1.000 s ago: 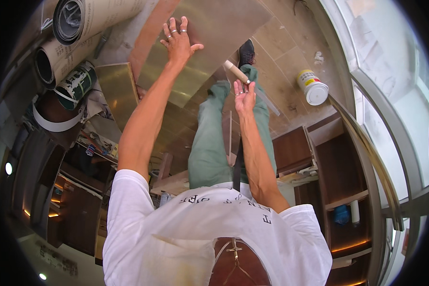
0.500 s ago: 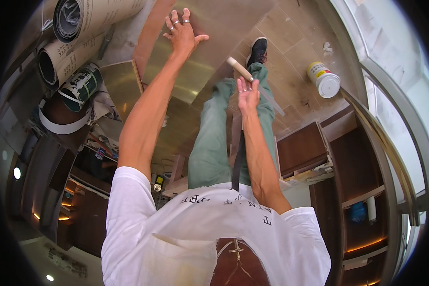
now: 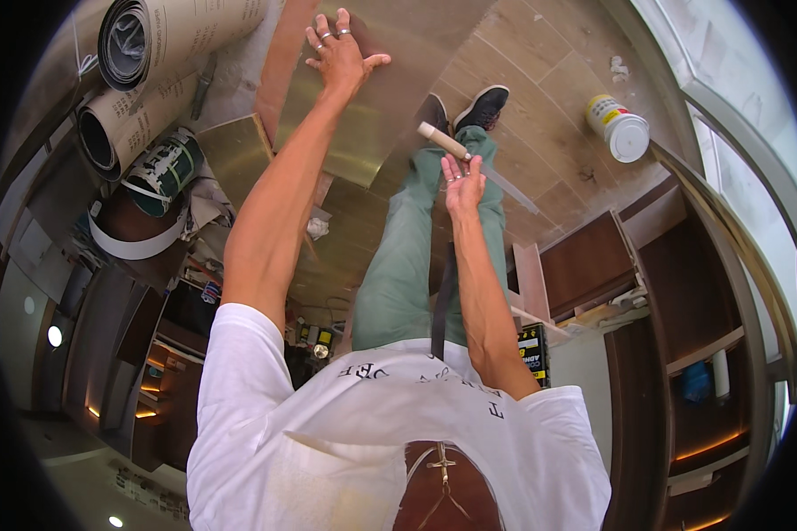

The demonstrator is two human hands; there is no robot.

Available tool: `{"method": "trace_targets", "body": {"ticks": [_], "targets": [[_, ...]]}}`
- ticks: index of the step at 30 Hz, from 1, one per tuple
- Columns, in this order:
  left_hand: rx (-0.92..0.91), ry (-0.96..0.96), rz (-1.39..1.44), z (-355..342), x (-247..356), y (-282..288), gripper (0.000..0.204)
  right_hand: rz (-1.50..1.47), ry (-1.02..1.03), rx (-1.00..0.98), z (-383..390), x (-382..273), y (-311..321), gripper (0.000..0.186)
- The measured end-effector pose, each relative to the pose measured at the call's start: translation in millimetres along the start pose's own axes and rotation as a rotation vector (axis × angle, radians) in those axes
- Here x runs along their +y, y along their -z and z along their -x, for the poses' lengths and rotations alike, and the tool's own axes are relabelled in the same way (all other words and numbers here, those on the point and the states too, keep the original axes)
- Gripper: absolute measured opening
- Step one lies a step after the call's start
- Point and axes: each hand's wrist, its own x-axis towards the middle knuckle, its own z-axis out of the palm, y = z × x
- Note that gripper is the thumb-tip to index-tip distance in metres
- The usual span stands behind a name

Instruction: The person cuts a large sheet of gold-colored material on the floor using a utility knife and a straightedge. They then peel off a backing layer and place the cut piece into a bucket.

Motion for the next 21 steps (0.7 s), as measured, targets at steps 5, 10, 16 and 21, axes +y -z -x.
{"method": "trace_targets", "body": {"ticks": [5, 10, 16, 21], "targets": [[0.007, -0.002, 0.01, -1.4, 2.3, -0.4, 0.117, -0.052, -0.015, 0.058, 13.0, 19.1, -19.3, 0.031], [-0.035, 0.053, 0.043, 4.3, 7.5, 7.3, 0.116, -0.002, -0.027, -0.005, -3.4, 6.6, 18.4, 0.039], [-0.037, 0.055, 0.053, 3.9, 8.7, 7.5, 0.115, 0.056, -0.078, -0.023, 10.4, 26.1, 13.3, 0.044], [-0.016, 0.08, 0.053, 1.4, 5.4, 3.1, 0.116, 0.047, -0.095, 0.028, -0.2, 34.0, 51.7, 0.033]]}}
